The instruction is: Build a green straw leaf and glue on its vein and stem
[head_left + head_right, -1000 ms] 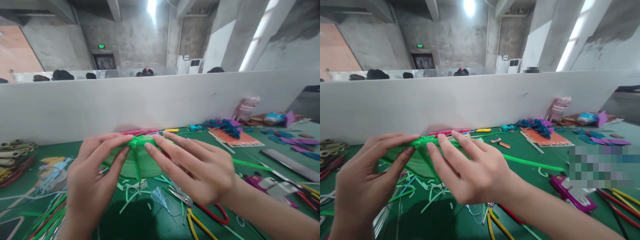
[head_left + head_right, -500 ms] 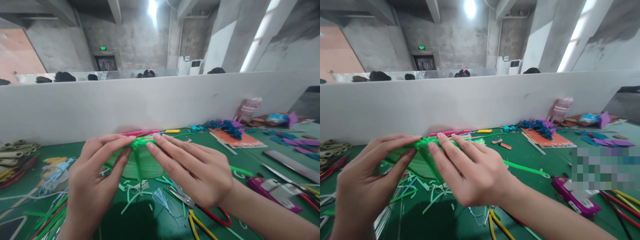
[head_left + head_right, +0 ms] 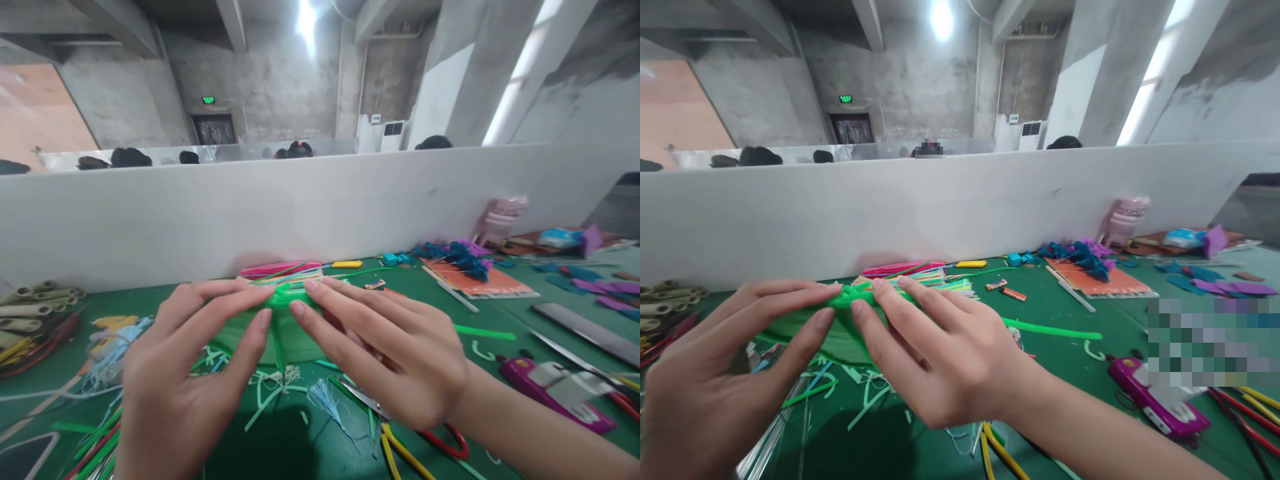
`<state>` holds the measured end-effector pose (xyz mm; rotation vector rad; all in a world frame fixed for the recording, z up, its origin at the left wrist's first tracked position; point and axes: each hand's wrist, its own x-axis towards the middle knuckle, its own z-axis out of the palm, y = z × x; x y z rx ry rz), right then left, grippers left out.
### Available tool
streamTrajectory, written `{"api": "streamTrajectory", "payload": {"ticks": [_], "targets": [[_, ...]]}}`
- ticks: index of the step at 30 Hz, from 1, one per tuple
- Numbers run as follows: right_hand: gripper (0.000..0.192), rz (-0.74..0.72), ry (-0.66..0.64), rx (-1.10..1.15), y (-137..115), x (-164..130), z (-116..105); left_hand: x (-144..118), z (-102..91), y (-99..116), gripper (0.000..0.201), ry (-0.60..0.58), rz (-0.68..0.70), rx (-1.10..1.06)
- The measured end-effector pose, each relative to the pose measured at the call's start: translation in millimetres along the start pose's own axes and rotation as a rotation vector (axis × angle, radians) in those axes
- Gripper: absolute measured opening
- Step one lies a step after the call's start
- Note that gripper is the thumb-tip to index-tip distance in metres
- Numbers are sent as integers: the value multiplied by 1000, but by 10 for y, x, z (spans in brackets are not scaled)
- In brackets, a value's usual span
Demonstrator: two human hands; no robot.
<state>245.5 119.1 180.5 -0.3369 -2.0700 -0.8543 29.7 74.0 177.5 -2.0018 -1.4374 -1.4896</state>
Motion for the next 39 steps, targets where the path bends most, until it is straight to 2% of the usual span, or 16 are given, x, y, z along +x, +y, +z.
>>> {"api": "streamTrajectory", "payload": {"ticks": [4,8,10,14,18,22,25,28,31,34,36,39], "targets": [[29,12,-63,59,-53,-28,-81,-33,-120,27,12,-37,10,25],[29,-15,24,59,-89,-106,-90,-57,-217,41,9,-69,122,68],[30,-28,66,51,-93,-143,-68,-64,-230,42,10,-72,156,87],[32,-15,52,66,-86,-169,-47,-65,-210,31,15,-87,231,108],[32,-17,46,79,-86,-141,-76,-71,-211,29,15,-72,207,112],[29,-11,6,101,-105,-100,-137,-68,-250,25,13,-104,222,81],[27,19,-41,102,-118,-84,-158,-51,-277,-9,17,-149,289,80],[24,14,16,97,-124,-82,-146,-37,-290,-47,21,-183,338,83],[23,1,37,92,-129,-80,-155,-38,-286,-51,18,-152,327,75],[26,23,-49,94,-139,-72,-197,-54,-263,-35,16,-126,278,92],[27,33,-56,97,-141,-65,-209,-63,-242,-33,13,-115,232,109],[26,38,-46,110,-126,-53,-163,-55,-216,-67,20,-129,186,125]]}}
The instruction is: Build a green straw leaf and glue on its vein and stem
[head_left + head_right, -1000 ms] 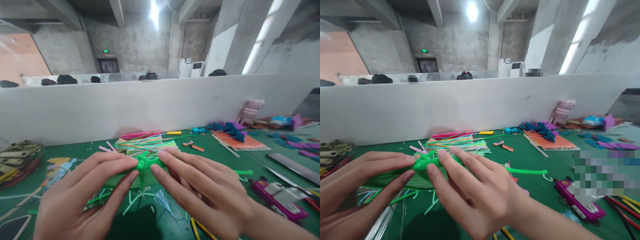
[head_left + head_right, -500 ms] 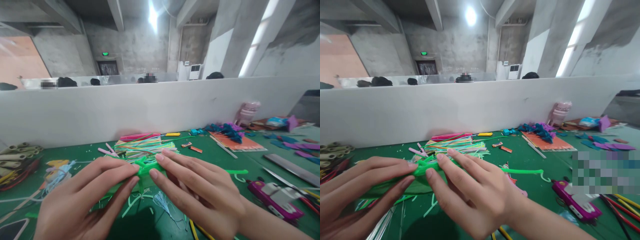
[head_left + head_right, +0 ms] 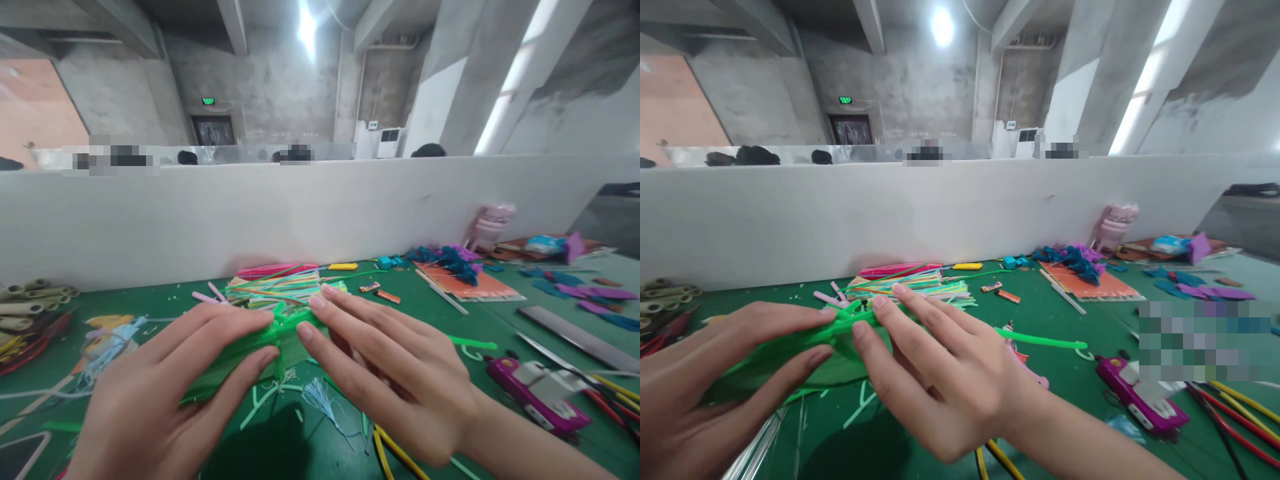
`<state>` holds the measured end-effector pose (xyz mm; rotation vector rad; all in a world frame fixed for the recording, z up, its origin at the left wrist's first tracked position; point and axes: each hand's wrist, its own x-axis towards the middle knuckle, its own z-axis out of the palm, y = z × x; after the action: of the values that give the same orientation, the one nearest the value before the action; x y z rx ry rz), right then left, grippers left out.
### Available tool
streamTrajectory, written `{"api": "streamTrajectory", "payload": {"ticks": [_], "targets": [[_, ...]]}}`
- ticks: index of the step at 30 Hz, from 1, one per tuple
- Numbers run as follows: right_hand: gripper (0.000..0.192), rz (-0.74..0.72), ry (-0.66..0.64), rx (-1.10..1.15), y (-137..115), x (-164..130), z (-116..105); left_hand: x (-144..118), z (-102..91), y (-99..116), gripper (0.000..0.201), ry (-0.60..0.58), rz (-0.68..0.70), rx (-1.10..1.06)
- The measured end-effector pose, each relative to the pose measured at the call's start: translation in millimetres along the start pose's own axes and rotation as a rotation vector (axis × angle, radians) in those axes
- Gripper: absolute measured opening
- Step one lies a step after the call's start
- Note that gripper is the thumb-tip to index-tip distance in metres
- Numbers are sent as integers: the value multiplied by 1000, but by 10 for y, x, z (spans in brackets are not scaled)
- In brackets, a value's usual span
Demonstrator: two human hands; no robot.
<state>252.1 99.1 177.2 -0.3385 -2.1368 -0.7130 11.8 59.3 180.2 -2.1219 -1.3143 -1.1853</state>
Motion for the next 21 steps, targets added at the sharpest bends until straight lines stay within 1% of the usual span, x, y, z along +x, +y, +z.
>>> {"api": "streamTrajectory", "payload": {"ticks": [2,4,6,7,8,9,10,11,13,14,15,16,18,20,21], "targets": [[25,-1,29,16,36,16,63,17,10,-55,25,-31,-14,-17],[25,55,99,46,92,36,128,45,5,-135,23,-44,-82,-49],[27,197,188,85,168,46,173,76,-28,-244,25,-26,-254,-72],[29,294,224,106,211,40,185,87,-57,-312,30,-8,-362,-74],[30,401,238,133,256,20,194,92,-95,-390,35,3,-465,-70],[31,511,217,178,300,-18,203,88,-140,-478,39,0,-552,-65],[31,628,167,252,338,-78,218,75,-187,-574,44,5,-620,-41],[31,755,81,354,365,-162,245,54,-232,-674,48,-4,-679,7],[34,1000,-162,622,358,-393,350,4,-294,-863,52,30,-704,94],[34,1110,-286,734,316,-529,430,-14,-302,-937,55,41,-705,111],[31,1155,-353,771,247,-668,523,-22,-293,-990,58,12,-717,99],[28,1180,-396,785,156,-800,625,-18,-268,-1018,61,14,-761,87],[29,1198,-466,799,-57,-1017,821,24,-178,-1009,67,-79,-872,-9],[31,1166,-510,794,-242,-1146,957,83,-63,-955,70,-201,-971,-177],[30,1131,-531,789,-301,-1181,988,105,-8,-932,71,-248,-1002,-252]]}}
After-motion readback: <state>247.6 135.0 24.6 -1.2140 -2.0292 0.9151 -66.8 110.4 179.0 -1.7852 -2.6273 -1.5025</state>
